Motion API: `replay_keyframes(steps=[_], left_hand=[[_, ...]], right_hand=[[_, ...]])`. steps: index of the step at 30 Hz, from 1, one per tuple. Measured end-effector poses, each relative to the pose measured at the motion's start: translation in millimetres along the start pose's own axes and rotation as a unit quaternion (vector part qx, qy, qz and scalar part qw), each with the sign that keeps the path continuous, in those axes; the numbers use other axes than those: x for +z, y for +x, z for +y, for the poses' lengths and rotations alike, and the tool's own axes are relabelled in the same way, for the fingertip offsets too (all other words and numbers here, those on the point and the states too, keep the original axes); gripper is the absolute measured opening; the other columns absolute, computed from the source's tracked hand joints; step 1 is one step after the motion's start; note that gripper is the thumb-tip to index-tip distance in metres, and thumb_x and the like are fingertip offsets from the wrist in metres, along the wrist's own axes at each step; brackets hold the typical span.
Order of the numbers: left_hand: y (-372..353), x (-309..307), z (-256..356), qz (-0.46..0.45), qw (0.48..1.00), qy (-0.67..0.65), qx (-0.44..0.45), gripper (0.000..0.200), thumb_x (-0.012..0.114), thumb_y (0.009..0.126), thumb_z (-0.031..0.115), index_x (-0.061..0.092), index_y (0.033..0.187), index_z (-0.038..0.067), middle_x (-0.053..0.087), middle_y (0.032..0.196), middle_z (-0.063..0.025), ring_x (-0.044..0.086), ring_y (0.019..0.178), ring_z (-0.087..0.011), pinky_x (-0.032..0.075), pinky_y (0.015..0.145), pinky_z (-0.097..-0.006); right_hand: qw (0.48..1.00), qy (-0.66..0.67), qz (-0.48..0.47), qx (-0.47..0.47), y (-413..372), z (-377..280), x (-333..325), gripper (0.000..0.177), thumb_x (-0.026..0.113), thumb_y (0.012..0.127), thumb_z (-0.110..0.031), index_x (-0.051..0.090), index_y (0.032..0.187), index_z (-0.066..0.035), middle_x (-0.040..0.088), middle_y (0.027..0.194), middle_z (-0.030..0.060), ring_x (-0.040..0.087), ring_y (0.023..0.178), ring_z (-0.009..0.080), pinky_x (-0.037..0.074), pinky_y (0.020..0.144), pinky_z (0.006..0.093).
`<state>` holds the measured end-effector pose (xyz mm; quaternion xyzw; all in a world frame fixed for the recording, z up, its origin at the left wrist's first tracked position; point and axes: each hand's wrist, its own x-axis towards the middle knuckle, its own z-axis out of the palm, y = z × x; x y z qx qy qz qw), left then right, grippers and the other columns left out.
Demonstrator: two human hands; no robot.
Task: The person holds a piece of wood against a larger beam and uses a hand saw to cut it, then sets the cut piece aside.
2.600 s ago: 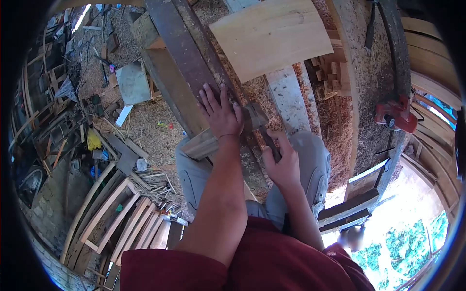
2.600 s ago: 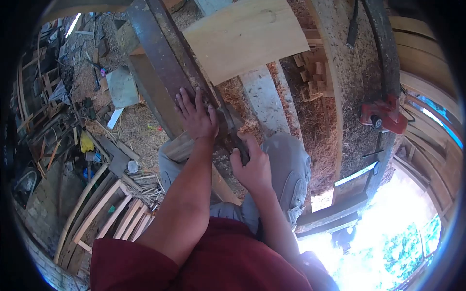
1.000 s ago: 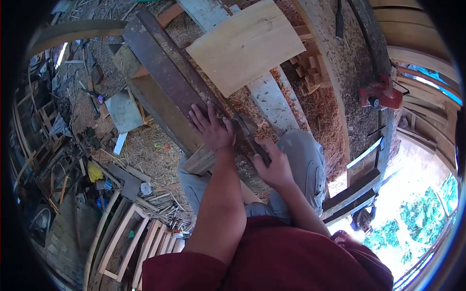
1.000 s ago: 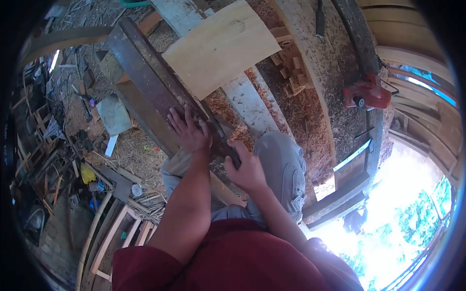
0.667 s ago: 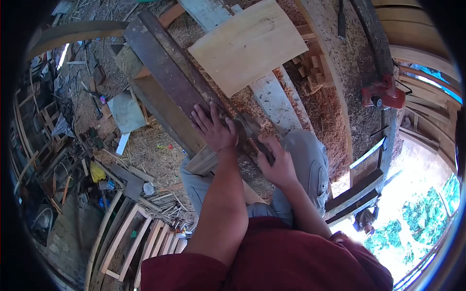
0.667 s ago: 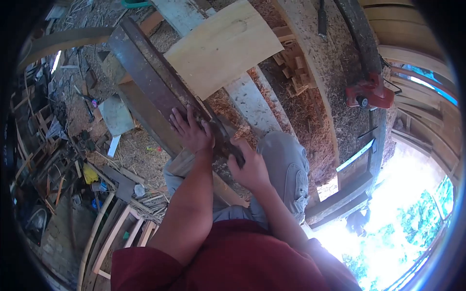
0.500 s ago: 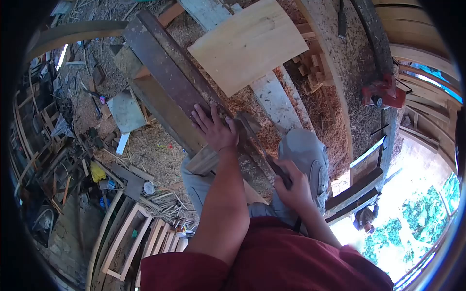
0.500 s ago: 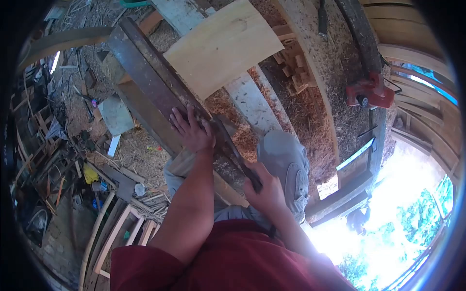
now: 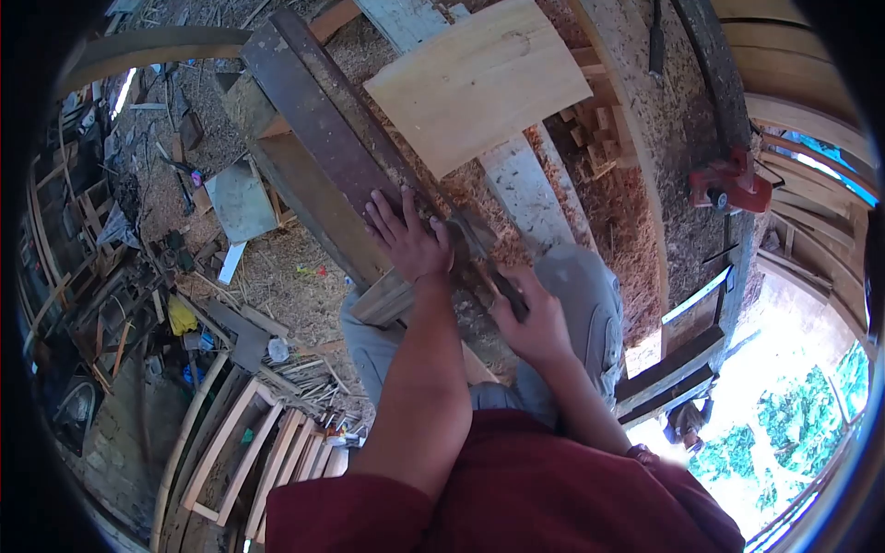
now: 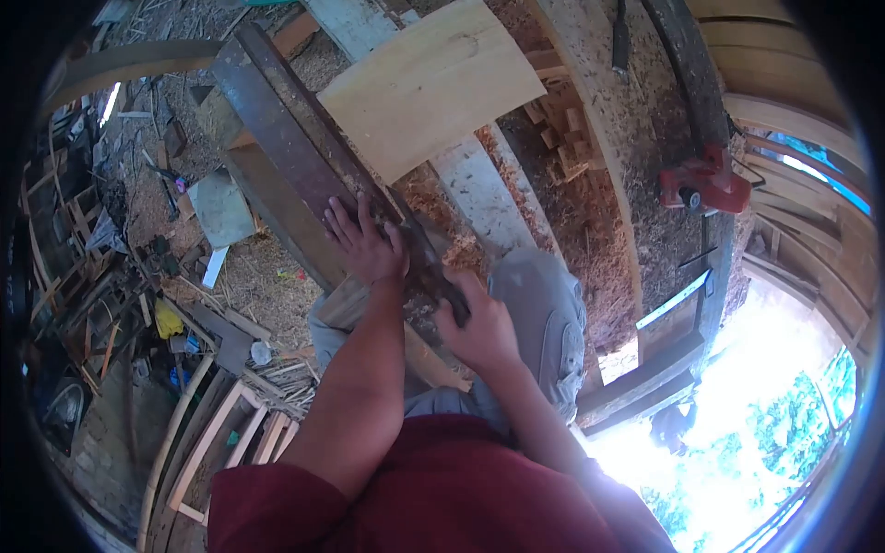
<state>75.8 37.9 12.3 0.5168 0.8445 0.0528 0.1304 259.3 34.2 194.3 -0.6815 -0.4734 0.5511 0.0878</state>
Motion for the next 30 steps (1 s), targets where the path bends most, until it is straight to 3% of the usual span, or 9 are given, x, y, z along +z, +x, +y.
replay_keyframes(steps=[2, 5, 8, 11, 17, 20, 23, 26, 30], left_hand=[[4.0, -1.2, 2.1, -0.010, 1.000, 0.008, -0.007, 0.074, 0.061, 0.092, 0.037, 0.050, 0.164, 0.023, 0.019, 0.183, -0.0208, 0.016, 0.170, -0.0435, 0.012, 0.136, -0.0633], [-0.9, -2.0, 0.4, -0.015, 1.000, 0.015, -0.006, 0.075, 0.061, 0.092, 0.037, 0.050, 0.165, 0.023, 0.019, 0.184, -0.0209, 0.016, 0.170, -0.0433, 0.012, 0.137, -0.0624], [-1.0, 0.0, 0.1, -0.009, 1.000, 0.016, -0.004, 0.075, 0.061, 0.093, 0.037, 0.049, 0.166, 0.024, 0.019, 0.184, -0.0207, 0.015, 0.170, -0.0431, 0.012, 0.137, -0.0621], [1.2, 2.4, -2.3, -0.006, 1.000, 0.018, 0.001, 0.075, 0.059, 0.093, 0.038, 0.049, 0.166, 0.024, 0.019, 0.184, -0.0202, 0.016, 0.170, -0.0430, 0.012, 0.137, -0.0624], [-2.1, 1.0, 0.1, -0.007, 1.000, 0.024, -0.005, 0.073, 0.057, 0.095, 0.040, 0.049, 0.165, 0.023, 0.020, 0.183, -0.0198, 0.017, 0.170, -0.0430, 0.013, 0.136, -0.0628], [-4.3, -0.4, -3.7, -0.007, 1.000, 0.014, -0.001, 0.073, 0.060, 0.094, 0.038, 0.048, 0.165, 0.025, 0.019, 0.184, -0.0191, 0.016, 0.170, -0.0422, 0.012, 0.136, -0.0626], [-1.0, 3.2, -1.5, 0.002, 1.000, 0.010, 0.000, 0.074, 0.061, 0.094, 0.036, 0.048, 0.165, 0.026, 0.019, 0.184, -0.0187, 0.016, 0.170, -0.0417, 0.012, 0.137, -0.0623], [-3.3, 1.3, 0.7, 0.003, 1.000, 0.011, -0.002, 0.073, 0.061, 0.094, 0.035, 0.049, 0.165, 0.025, 0.020, 0.184, -0.0190, 0.016, 0.170, -0.0419, 0.012, 0.137, -0.0623], [-0.1, 1.7, -0.8, 0.000, 1.000, 0.008, 0.000, 0.073, 0.059, 0.094, 0.038, 0.050, 0.164, 0.023, 0.021, 0.183, -0.0202, 0.018, 0.169, -0.0436, 0.014, 0.136, -0.0633]], right_hand=[[1.000, 0.005, 0.007, -0.013, -33.0, 1.0, -21.1, 0.040, 0.069, 0.094, -0.016, 0.067, 0.133, -0.007, 0.078, 0.099, 0.0233, 0.079, 0.089, 0.0435, 0.061, 0.079, 0.0511], [0.999, 0.011, -0.019, 0.040, -15.9, -7.6, -16.4, 0.040, 0.070, 0.093, -0.015, 0.068, 0.133, -0.008, 0.078, 0.094, 0.0226, 0.079, 0.085, 0.0428, 0.062, 0.078, 0.0505], [0.999, -0.038, -0.001, 0.013, 18.7, -3.6, 12.7, 0.042, 0.071, 0.092, -0.014, 0.067, 0.134, -0.009, 0.077, 0.092, 0.0207, 0.080, 0.084, 0.0402, 0.062, 0.077, 0.0498], [1.000, 0.017, -0.004, 0.014, -30.3, -2.6, -24.9, 0.042, 0.071, 0.093, -0.017, 0.067, 0.134, -0.009, 0.077, 0.092, 0.0211, 0.079, 0.085, 0.0432, 0.062, 0.078, 0.0510], [1.000, -0.011, -0.003, 0.000, 20.7, -0.4, 13.1, 0.043, 0.071, 0.093, -0.019, 0.065, 0.135, -0.009, 0.078, 0.094, 0.0213, 0.078, 0.086, 0.0448, 0.062, 0.078, 0.0505], [1.000, -0.016, -0.009, 0.002, -17.8, -5.4, -19.9, 0.043, 0.071, 0.093, -0.018, 0.064, 0.135, -0.008, 0.078, 0.096, 0.0221, 0.078, 0.089, 0.0449, 0.062, 0.078, 0.0515], [0.994, -0.008, -0.060, 0.089, -23.3, -14.9, -33.9, 0.041, 0.070, 0.094, -0.019, 0.066, 0.134, -0.007, 0.078, 0.098, 0.0226, 0.078, 0.091, 0.0461, 0.063, 0.080, 0.0511], [0.998, -0.015, 0.023, -0.049, 26.3, 3.5, 14.5, 0.039, 0.070, 0.094, -0.018, 0.068, 0.132, -0.008, 0.079, 0.098, 0.0229, 0.078, 0.092, 0.0449, 0.063, 0.082, 0.0503], [1.000, -0.007, 0.009, -0.007, -19.0, -11.4, -19.2, 0.039, 0.069, 0.095, -0.016, 0.067, 0.133, -0.006, 0.079, 0.102, 0.0234, 0.078, 0.095, 0.0456, 0.063, 0.084, 0.0505]])
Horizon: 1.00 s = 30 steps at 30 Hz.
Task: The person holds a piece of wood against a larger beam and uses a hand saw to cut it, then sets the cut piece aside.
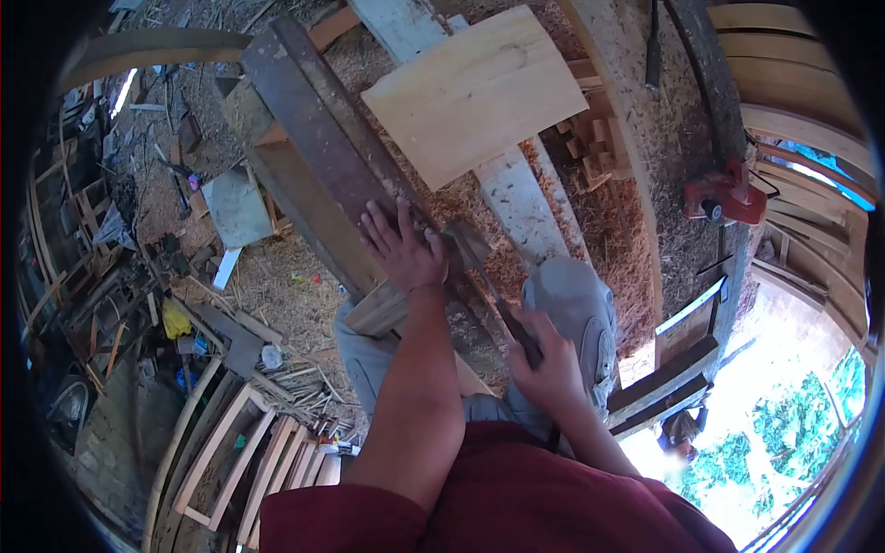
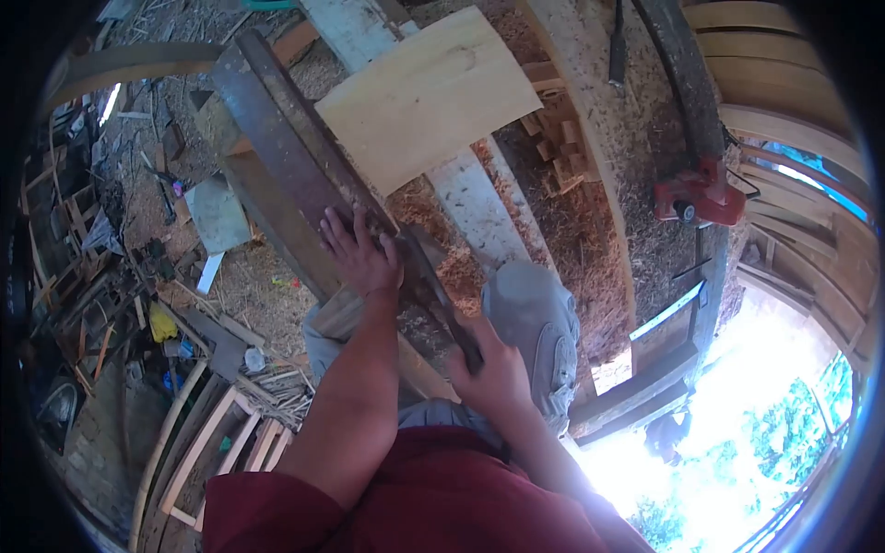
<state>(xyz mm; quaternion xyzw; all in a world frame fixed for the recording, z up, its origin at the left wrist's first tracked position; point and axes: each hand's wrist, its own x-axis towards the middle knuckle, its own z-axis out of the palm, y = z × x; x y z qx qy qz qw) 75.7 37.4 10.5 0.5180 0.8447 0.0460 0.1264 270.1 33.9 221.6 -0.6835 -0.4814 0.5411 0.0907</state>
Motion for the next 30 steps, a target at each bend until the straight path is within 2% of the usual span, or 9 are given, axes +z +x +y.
replay_keyframes(steps=[2, 5, 11, 14, 20, 22, 26, 29, 30], left_hand=[[-1.7, 1.0, -1.2, 0.006, 1.000, -0.002, 0.002, 0.073, 0.059, 0.093, 0.038, 0.050, 0.164, 0.023, 0.021, 0.183, -0.0201, 0.018, 0.169, -0.0435, 0.014, 0.136, -0.0633], [0.3, 3.5, 0.2, 0.010, 1.000, 0.003, 0.002, 0.072, 0.059, 0.093, 0.037, 0.051, 0.164, 0.023, 0.022, 0.183, -0.0200, 0.018, 0.169, -0.0435, 0.014, 0.136, -0.0633], [0.5, 0.5, -0.3, 0.003, 1.000, 0.012, 0.002, 0.073, 0.059, 0.093, 0.036, 0.050, 0.164, 0.022, 0.022, 0.183, -0.0205, 0.017, 0.169, -0.0432, 0.015, 0.136, -0.0627], [3.3, 2.1, 0.7, 0.003, 1.000, 0.013, 0.004, 0.073, 0.060, 0.093, 0.036, 0.050, 0.164, 0.022, 0.022, 0.183, -0.0206, 0.017, 0.170, -0.0430, 0.014, 0.136, -0.0624], [1.5, 4.5, 1.0, 0.008, 1.000, 0.011, 0.009, 0.075, 0.061, 0.093, 0.037, 0.049, 0.166, 0.024, 0.021, 0.183, -0.0195, 0.018, 0.169, -0.0426, 0.013, 0.136, -0.0629], [-1.5, 2.1, -4.1, 0.006, 1.000, 0.014, 0.007, 0.076, 0.062, 0.093, 0.037, 0.048, 0.166, 0.025, 0.021, 0.183, -0.0190, 0.018, 0.169, -0.0426, 0.013, 0.136, -0.0632], [2.2, 2.6, 2.8, 0.012, 1.000, 0.001, 0.002, 0.074, 0.061, 0.094, 0.037, 0.048, 0.166, 0.025, 0.021, 0.183, -0.0194, 0.017, 0.170, -0.0429, 0.012, 0.136, -0.0627], [3.9, 1.1, 1.1, 0.001, 1.000, 0.007, 0.010, 0.073, 0.061, 0.095, 0.036, 0.047, 0.166, 0.024, 0.020, 0.184, -0.0193, 0.016, 0.170, -0.0426, 0.011, 0.136, -0.0621], [-0.5, 0.3, -0.9, -0.004, 1.000, 0.012, 0.007, 0.073, 0.061, 0.096, 0.036, 0.047, 0.166, 0.024, 0.019, 0.184, -0.0193, 0.016, 0.170, -0.0424, 0.011, 0.137, -0.0619]], right_hand=[[0.999, 0.020, -0.026, 0.033, -14.0, 5.4, -8.6, 0.041, 0.068, 0.096, -0.014, 0.065, 0.135, -0.005, 0.079, 0.111, 0.0240, 0.078, 0.100, 0.0466, 0.062, 0.087, 0.0492], [0.998, -0.058, -0.026, 0.019, 44.4, 7.1, 32.4, 0.040, 0.069, 0.095, -0.017, 0.066, 0.134, -0.008, 0.079, 0.099, 0.0230, 0.078, 0.091, 0.0452, 0.064, 0.081, 0.0511], [1.000, 0.003, -0.010, 0.001, -18.8, 7.1, -10.5, 0.040, 0.069, 0.096, -0.018, 0.065, 0.134, -0.010, 0.077, 0.094, 0.0244, 0.077, 0.085, 0.0455, 0.062, 0.077, 0.0526], [0.999, -0.030, -0.015, 0.003, 33.5, 6.6, 26.6, 0.040, 0.069, 0.096, -0.019, 0.065, 0.135, -0.010, 0.077, 0.093, 0.0251, 0.077, 0.084, 0.0448, 0.062, 0.077, 0.0524], [0.999, 0.015, -0.033, 0.038, -15.3, 0.5, -11.5, 0.038, 0.069, 0.096, -0.021, 0.065, 0.132, -0.009, 0.077, 0.094, 0.0248, 0.076, 0.084, 0.0467, 0.061, 0.078, 0.0557], [0.999, -0.016, -0.040, 0.027, 17.2, 0.8, 8.3, 0.038, 0.069, 0.096, -0.019, 0.064, 0.132, -0.008, 0.078, 0.096, 0.0244, 0.076, 0.085, 0.0482, 0.061, 0.078, 0.0557], [1.000, 0.008, 0.013, -0.014, 34.5, 4.0, 28.2, 0.039, 0.070, 0.095, -0.019, 0.065, 0.132, -0.007, 0.078, 0.099, 0.0259, 0.075, 0.087, 0.0495, 0.061, 0.078, 0.0555], [0.999, -0.003, -0.040, 0.037, -26.6, -10.1, -20.0, 0.039, 0.070, 0.095, -0.020, 0.065, 0.132, -0.007, 0.077, 0.099, 0.0269, 0.075, 0.089, 0.0498, 0.061, 0.078, 0.0553], [0.999, -0.005, -0.036, 0.026, -15.9, -6.8, -13.9, 0.039, 0.070, 0.096, -0.020, 0.065, 0.132, -0.008, 0.077, 0.099, 0.0272, 0.075, 0.089, 0.0495, 0.062, 0.078, 0.0553]])
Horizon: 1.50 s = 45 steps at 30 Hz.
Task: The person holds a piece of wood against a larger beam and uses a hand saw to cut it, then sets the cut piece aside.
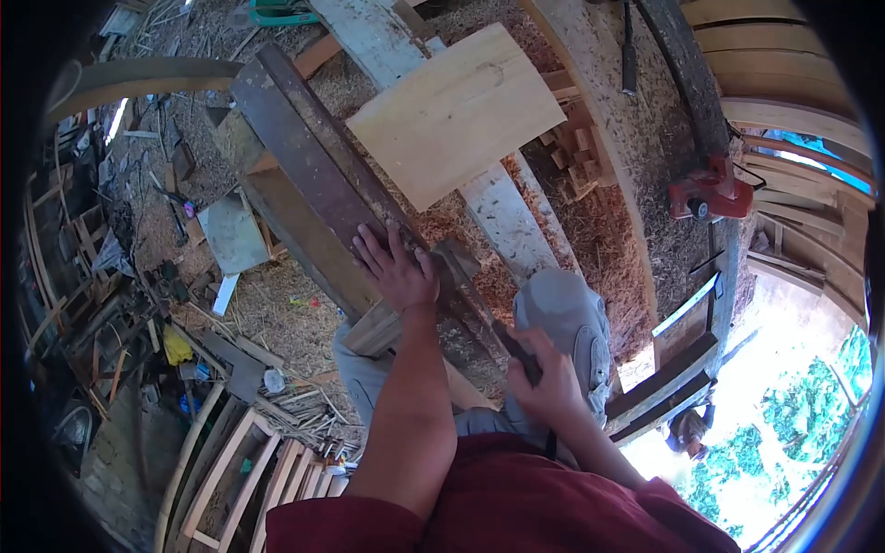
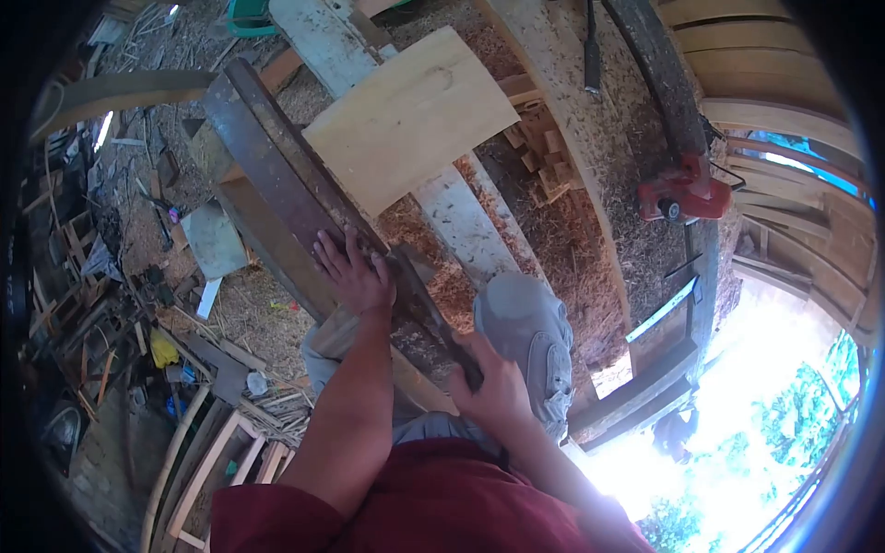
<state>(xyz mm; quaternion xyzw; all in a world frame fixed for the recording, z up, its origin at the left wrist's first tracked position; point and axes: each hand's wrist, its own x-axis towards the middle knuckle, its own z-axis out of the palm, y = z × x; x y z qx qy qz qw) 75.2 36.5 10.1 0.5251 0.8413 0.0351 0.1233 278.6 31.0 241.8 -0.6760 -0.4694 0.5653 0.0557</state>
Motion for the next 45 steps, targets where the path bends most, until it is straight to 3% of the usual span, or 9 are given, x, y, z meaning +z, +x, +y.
replay_keyframes(steps=[5, 8, 11, 14, 17, 23, 26, 32, 45], left_hand=[[3.4, 2.4, 1.8, 0.008, 1.000, -0.010, -0.005, 0.071, 0.059, 0.095, 0.037, 0.050, 0.164, 0.021, 0.020, 0.183, -0.0209, 0.015, 0.170, -0.0437, 0.010, 0.136, -0.0639], [2.3, 1.2, 0.0, 0.000, 1.000, -0.014, -0.002, 0.071, 0.059, 0.096, 0.037, 0.050, 0.164, 0.021, 0.019, 0.184, -0.0208, 0.015, 0.170, -0.0437, 0.010, 0.136, -0.0638], [3.1, 1.2, 0.9, 0.001, 1.000, -0.009, -0.003, 0.070, 0.059, 0.096, 0.037, 0.050, 0.164, 0.021, 0.020, 0.183, -0.0208, 0.015, 0.170, -0.0436, 0.010, 0.136, -0.0636], [6.5, -1.0, 4.6, 0.004, 1.000, -0.023, -0.013, 0.069, 0.059, 0.097, 0.037, 0.051, 0.164, 0.021, 0.020, 0.183, -0.0208, 0.015, 0.170, -0.0434, 0.010, 0.136, -0.0636], [3.5, -1.2, 1.7, -0.004, 1.000, -0.022, -0.006, 0.069, 0.058, 0.097, 0.037, 0.051, 0.164, 0.021, 0.021, 0.183, -0.0205, 0.015, 0.170, -0.0431, 0.010, 0.136, -0.0634], [-0.3, -1.6, -0.1, 0.010, 1.000, -0.024, -0.013, 0.070, 0.060, 0.096, 0.038, 0.052, 0.163, 0.023, 0.021, 0.183, -0.0190, 0.016, 0.170, -0.0418, 0.010, 0.137, -0.0630], [-0.5, -5.2, 0.0, -0.003, 0.999, -0.031, -0.026, 0.072, 0.061, 0.094, 0.039, 0.052, 0.164, 0.023, 0.022, 0.183, -0.0181, 0.016, 0.170, -0.0405, 0.011, 0.136, -0.0637], [0.4, -3.4, -2.9, -0.007, 0.997, -0.061, -0.043, 0.074, 0.060, 0.093, 0.039, 0.051, 0.165, 0.024, 0.023, 0.183, -0.0164, 0.017, 0.170, -0.0383, 0.012, 0.136, -0.0655], [0.3, 1.5, -1.4, 0.011, 0.997, -0.066, -0.038, 0.072, 0.059, 0.094, 0.038, 0.053, 0.164, 0.022, 0.021, 0.184, -0.0167, 0.016, 0.171, -0.0388, 0.010, 0.136, -0.0654]], right_hand=[[0.997, -0.011, 0.050, -0.060, 59.8, 9.8, 37.3, 0.039, 0.069, 0.096, -0.021, 0.065, 0.133, -0.009, 0.077, 0.098, 0.0265, 0.076, 0.089, 0.0491, 0.062, 0.078, 0.0553], [0.998, 0.026, 0.031, -0.045, -0.3, 14.3, 3.4, 0.040, 0.069, 0.096, -0.022, 0.064, 0.135, -0.010, 0.076, 0.098, 0.0280, 0.076, 0.090, 0.0493, 0.061, 0.079, 0.0571], [0.999, -0.023, -0.024, 0.017, 35.5, 3.0, 22.7, 0.043, 0.069, 0.096, -0.020, 0.063, 0.138, -0.011, 0.077, 0.101, 0.0275, 0.076, 0.093, 0.0489, 0.061, 0.082, 0.0569], [0.998, -0.034, 0.027, -0.042, 58.5, 7.0, 36.5, 0.043, 0.068, 0.096, -0.020, 0.064, 0.138, -0.011, 0.078, 0.102, 0.0268, 0.077, 0.096, 0.0475, 0.062, 0.085, 0.0537], [0.999, -0.021, -0.038, 0.029, 0.9, -1.1, -12.8, 0.044, 0.069, 0.096, -0.020, 0.064, 0.138, -0.011, 0.079, 0.107, 0.0246, 0.077, 0.100, 0.0484, 0.062, 0.088, 0.0522], [0.999, -0.035, -0.001, -0.040, 86.0, 14.5, 38.2, 0.041, 0.068, 0.096, -0.019, 0.066, 0.136, -0.009, 0.079, 0.113, 0.0232, 0.077, 0.106, 0.0463, 0.061, 0.092, 0.0495], [0.997, -0.059, -0.004, -0.050, 89.6, 11.5, 35.2, 0.039, 0.068, 0.096, -0.019, 0.067, 0.134, -0.009, 0.079, 0.107, 0.0224, 0.079, 0.098, 0.0418, 0.061, 0.088, 0.0454], [0.996, -0.081, -0.024, -0.026, 91.4, 12.7, 29.7, 0.036, 0.068, 0.098, -0.016, 0.067, 0.133, -0.008, 0.073, 0.093, 0.0163, 0.069, 0.073, 0.0157, 0.054, 0.071, 0.0347], [1.000, -0.017, -0.004, -0.024, 91.6, 21.5, 36.7, 0.028, 0.065, 0.101, -0.012, 0.068, 0.129, -0.006, 0.067, 0.083, 0.0039, 0.057, 0.072, 0.0074, 0.047, 0.066, 0.0295]])
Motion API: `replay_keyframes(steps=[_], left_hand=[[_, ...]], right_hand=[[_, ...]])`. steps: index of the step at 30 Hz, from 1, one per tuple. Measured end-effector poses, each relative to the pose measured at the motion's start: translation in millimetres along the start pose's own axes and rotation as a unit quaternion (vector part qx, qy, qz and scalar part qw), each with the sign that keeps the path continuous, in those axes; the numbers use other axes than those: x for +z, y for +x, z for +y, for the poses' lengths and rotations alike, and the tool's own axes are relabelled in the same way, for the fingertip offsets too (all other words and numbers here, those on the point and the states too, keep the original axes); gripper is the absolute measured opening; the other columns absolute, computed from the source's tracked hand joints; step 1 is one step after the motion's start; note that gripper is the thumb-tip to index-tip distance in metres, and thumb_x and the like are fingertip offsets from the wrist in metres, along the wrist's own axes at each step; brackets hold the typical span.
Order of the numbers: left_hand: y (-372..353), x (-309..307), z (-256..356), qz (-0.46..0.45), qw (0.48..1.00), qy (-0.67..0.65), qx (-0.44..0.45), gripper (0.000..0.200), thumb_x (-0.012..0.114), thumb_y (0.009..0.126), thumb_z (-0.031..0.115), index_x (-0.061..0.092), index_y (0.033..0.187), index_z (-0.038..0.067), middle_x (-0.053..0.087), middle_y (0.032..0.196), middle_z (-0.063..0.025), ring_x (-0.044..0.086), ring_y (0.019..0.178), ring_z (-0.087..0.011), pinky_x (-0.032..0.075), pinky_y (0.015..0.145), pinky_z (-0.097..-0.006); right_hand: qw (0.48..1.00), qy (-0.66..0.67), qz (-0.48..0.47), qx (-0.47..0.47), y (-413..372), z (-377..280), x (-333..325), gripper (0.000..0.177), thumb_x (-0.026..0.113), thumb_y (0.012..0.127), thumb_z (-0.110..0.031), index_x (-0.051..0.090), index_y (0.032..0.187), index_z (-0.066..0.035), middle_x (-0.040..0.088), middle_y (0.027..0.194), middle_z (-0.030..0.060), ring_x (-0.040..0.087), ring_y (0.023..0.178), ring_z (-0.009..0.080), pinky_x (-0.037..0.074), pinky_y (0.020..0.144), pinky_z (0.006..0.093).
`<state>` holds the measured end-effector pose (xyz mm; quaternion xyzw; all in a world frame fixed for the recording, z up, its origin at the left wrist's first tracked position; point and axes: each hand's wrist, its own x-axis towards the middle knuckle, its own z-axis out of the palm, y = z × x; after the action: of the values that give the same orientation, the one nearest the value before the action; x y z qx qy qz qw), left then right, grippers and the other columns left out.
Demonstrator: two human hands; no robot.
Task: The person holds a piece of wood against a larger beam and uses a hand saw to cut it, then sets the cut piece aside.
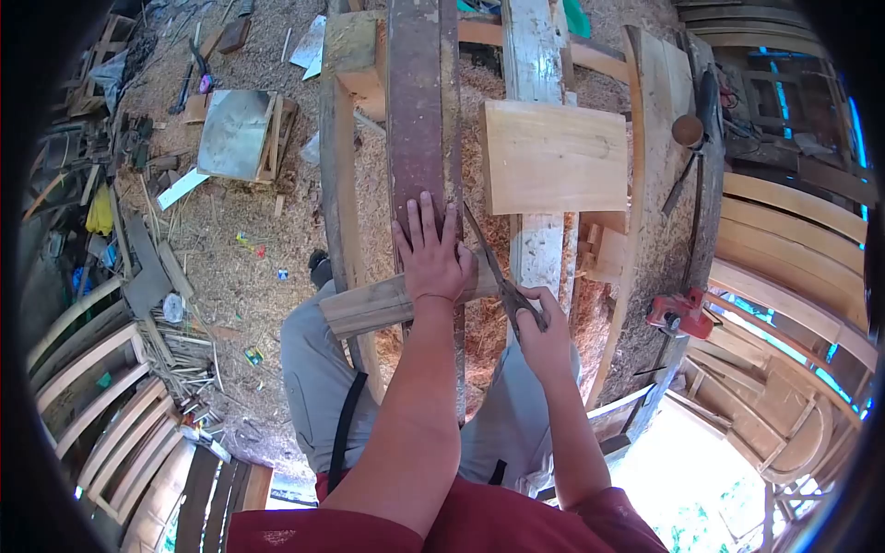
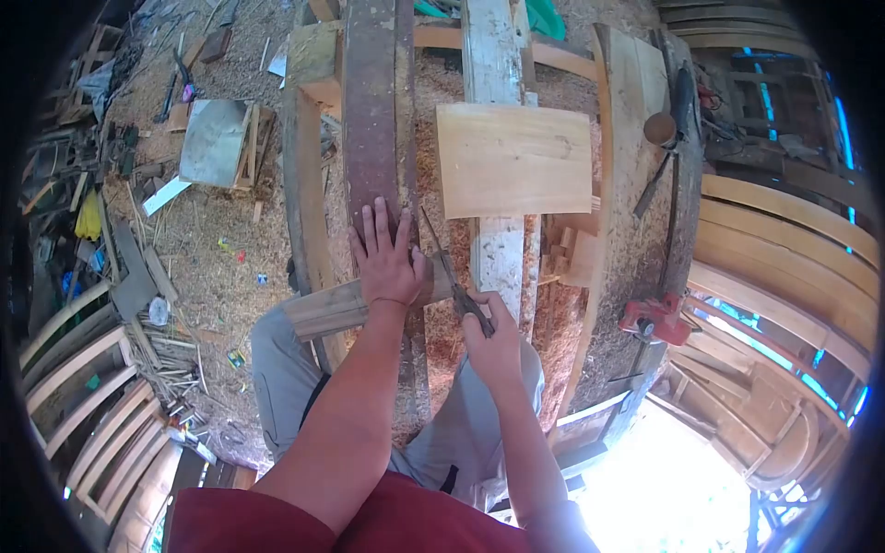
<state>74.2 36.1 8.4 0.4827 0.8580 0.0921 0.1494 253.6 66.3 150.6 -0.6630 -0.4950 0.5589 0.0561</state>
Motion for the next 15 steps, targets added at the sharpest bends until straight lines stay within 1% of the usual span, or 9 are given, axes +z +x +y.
replay_keyframes(steps=[2, 8, 11, 12, 15], left_hand=[[1.4, 1.3, 0.1, 0.003, 1.000, -0.002, -0.001, 0.072, 0.059, 0.094, 0.038, 0.054, 0.164, 0.022, 0.021, 0.184, -0.0166, 0.016, 0.171, -0.0388, 0.010, 0.136, -0.0659], [-0.7, 4.1, 0.4, 0.006, 1.000, 0.000, -0.001, 0.071, 0.059, 0.095, 0.039, 0.054, 0.164, 0.022, 0.021, 0.184, -0.0168, 0.015, 0.170, -0.0390, 0.008, 0.136, -0.0663], [-0.5, 2.2, -0.1, -0.002, 1.000, -0.001, -0.006, 0.072, 0.058, 0.095, 0.039, 0.052, 0.165, 0.022, 0.020, 0.184, -0.0169, 0.015, 0.170, -0.0390, 0.008, 0.136, -0.0661], [-0.9, 1.9, -0.1, -0.008, 1.000, 0.000, -0.006, 0.072, 0.058, 0.096, 0.039, 0.052, 0.165, 0.022, 0.020, 0.184, -0.0170, 0.015, 0.170, -0.0390, 0.008, 0.136, -0.0660], [-1.2, 3.8, -0.1, 0.002, 1.000, 0.010, 0.001, 0.071, 0.058, 0.097, 0.038, 0.051, 0.166, 0.022, 0.020, 0.184, -0.0170, 0.015, 0.170, -0.0389, 0.008, 0.136, -0.0659]], right_hand=[[1.000, 0.000, -0.006, -0.007, 3.3, 3.8, -1.7, 0.027, 0.064, 0.102, -0.012, 0.068, 0.128, -0.005, 0.066, 0.081, 0.0029, 0.055, 0.072, 0.0071, 0.045, 0.066, 0.0293], [0.997, 0.007, -0.065, 0.032, 13.4, -23.2, -13.6, 0.028, 0.061, 0.103, -0.010, 0.067, 0.130, -0.005, 0.068, 0.087, 0.0035, 0.055, 0.072, 0.0076, 0.044, 0.064, 0.0284], [0.992, 0.029, -0.097, 0.079, 20.7, -44.3, -18.8, 0.027, 0.059, 0.104, -0.011, 0.067, 0.129, -0.005, 0.067, 0.087, 0.0031, 0.055, 0.070, 0.0078, 0.042, 0.061, 0.0280], [0.989, 0.043, -0.118, 0.071, 25.0, -45.3, -20.7, 0.028, 0.059, 0.104, -0.014, 0.066, 0.130, -0.005, 0.064, 0.083, 0.0023, 0.053, 0.069, 0.0078, 0.040, 0.059, 0.0278], [0.985, 0.028, -0.141, 0.099, 27.8, -54.5, -25.8, 0.030, 0.060, 0.104, -0.017, 0.064, 0.131, -0.005, 0.062, 0.081, 0.0021, 0.052, 0.068, 0.0076, 0.039, 0.058, 0.0280]])
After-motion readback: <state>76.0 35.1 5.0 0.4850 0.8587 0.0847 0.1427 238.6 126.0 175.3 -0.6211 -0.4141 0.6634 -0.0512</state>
